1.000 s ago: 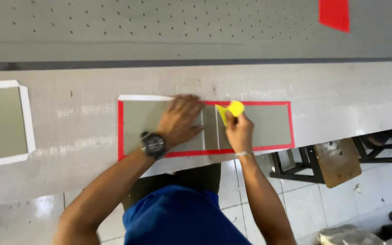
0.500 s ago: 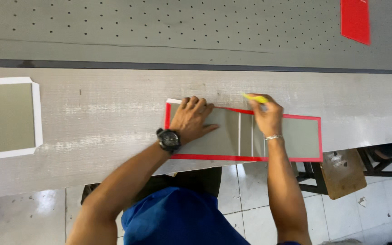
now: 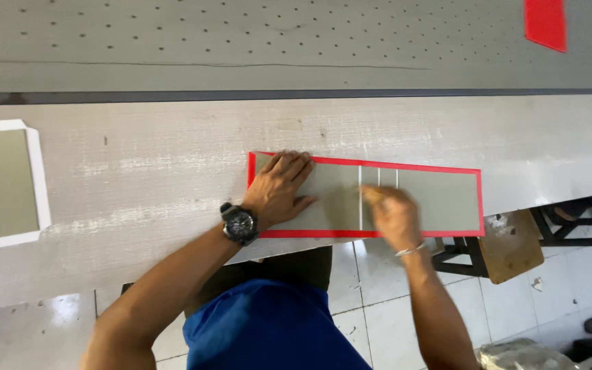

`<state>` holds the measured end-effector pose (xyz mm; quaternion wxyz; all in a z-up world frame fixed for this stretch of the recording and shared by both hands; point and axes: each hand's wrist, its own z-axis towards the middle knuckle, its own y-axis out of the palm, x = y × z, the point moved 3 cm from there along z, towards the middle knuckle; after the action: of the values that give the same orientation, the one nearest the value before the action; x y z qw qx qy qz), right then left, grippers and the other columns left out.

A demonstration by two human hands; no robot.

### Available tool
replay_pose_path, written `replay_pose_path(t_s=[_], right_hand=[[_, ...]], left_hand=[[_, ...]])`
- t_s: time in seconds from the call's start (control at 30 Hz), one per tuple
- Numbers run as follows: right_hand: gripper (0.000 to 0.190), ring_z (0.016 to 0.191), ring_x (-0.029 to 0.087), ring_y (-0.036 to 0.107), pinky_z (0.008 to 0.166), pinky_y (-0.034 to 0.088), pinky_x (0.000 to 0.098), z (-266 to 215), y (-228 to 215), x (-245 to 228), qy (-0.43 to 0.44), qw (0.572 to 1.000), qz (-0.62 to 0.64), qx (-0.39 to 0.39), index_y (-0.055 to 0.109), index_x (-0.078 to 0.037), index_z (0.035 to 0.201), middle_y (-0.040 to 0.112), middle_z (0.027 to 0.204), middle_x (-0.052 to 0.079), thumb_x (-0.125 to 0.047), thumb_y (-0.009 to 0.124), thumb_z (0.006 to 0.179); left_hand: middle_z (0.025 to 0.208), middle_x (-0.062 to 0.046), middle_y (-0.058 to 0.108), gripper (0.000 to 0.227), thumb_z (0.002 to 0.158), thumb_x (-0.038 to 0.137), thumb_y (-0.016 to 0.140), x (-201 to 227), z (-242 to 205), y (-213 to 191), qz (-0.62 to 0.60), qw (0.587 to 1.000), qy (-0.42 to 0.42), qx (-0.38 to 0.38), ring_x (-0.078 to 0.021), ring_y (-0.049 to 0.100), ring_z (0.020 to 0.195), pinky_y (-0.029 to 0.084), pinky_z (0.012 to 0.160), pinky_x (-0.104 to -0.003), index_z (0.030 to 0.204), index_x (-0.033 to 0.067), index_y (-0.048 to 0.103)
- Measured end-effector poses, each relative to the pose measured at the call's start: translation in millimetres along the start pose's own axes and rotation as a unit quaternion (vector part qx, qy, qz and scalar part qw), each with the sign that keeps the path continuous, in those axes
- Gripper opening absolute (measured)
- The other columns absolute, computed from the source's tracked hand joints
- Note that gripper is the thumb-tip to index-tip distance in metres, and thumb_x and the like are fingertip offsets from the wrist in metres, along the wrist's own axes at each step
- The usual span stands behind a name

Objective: The person uses a yellow plastic squeegee to smooth a transparent film onto rectangular panels with red borders. They repeatedly press and glide the tool across the film surface to remove air bubbles and ensure adhesion, working on multiple panels placed on a white workbench.

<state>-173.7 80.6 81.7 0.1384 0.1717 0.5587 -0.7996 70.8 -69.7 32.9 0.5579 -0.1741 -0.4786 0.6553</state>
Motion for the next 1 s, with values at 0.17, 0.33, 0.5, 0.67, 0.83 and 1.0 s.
replay_pose_path(t_s=[0.17,0.33,0.5,0.67,0.83,1.0], right_hand=[[0.010,0.095,0.045,0.077,0.086,0.060,0.0565,14,-15,113,0.138,0.953,-0.241,0.118,0.079,-0.007,0.113,0.079,0.097,0.019,-0.012,0.073,0.106],[0.013,0.087,0.034,0.078,0.079,0.063,0.0489,41,62,54,0.227,0.900,-0.362,0.081,0.073,-0.013,0.106,0.074,0.090,0.008,-0.021,0.075,0.096],[0.032,0.087,0.028,0.070,0.079,0.057,0.0414,38,105,-66,0.037,0.957,-0.269,0.099,0.077,-0.022,0.126,0.073,0.098,0.004,-0.011,0.074,0.096],[0.015,0.088,0.040,0.074,0.077,0.059,0.0500,43,83,-14,0.084,0.985,-0.126,0.086,0.081,-0.012,0.114,0.076,0.093,0.014,-0.014,0.077,0.100],[0.013,0.091,0.042,0.075,0.079,0.059,0.0497,94,49,-21,0.055,0.992,-0.047,0.106,0.081,-0.008,0.112,0.077,0.093,0.016,-0.018,0.079,0.104],[0.027,0.102,0.033,0.075,0.094,0.058,0.0457,78,103,-39,-0.114,0.993,-0.018,0.005,0.081,-0.022,0.120,0.081,0.110,0.003,-0.008,0.068,0.101]], left_hand=[[0.155,-0.013,0.062,0.076,0.095,0.061,0.067,3,-13,1,0.018,1.000,-0.022,-0.006,-0.0332,0.050,0.150,0.028,0.131,-0.055,0.149,0.0075,0.064],[0.152,-0.011,0.065,0.076,0.092,0.061,0.069,1,-9,4,0.021,0.999,-0.035,-0.007,-0.0315,0.053,0.148,0.032,0.130,-0.054,0.148,0.0105,0.065],[0.150,-0.011,0.067,0.078,0.089,0.060,0.070,3,-8,1,0.017,0.999,-0.034,-0.014,-0.0312,0.055,0.147,0.037,0.127,-0.052,0.150,0.0104,0.064],[0.150,-0.011,0.067,0.080,0.089,0.062,0.070,1,-11,15,0.030,0.999,-0.034,-0.004,-0.0315,0.055,0.147,0.037,0.127,-0.053,0.149,0.0101,0.064],[0.143,-0.014,0.071,0.076,0.086,0.061,0.078,-1,-17,21,0.026,0.998,-0.036,0.036,-0.0328,0.058,0.144,0.039,0.126,-0.053,0.140,0.0081,0.070],[0.107,-0.010,0.072,0.031,0.086,0.038,0.071,-4,-25,39,0.091,0.985,-0.006,0.146,-0.0330,0.071,0.113,0.058,0.105,-0.045,0.104,0.0129,0.074]])
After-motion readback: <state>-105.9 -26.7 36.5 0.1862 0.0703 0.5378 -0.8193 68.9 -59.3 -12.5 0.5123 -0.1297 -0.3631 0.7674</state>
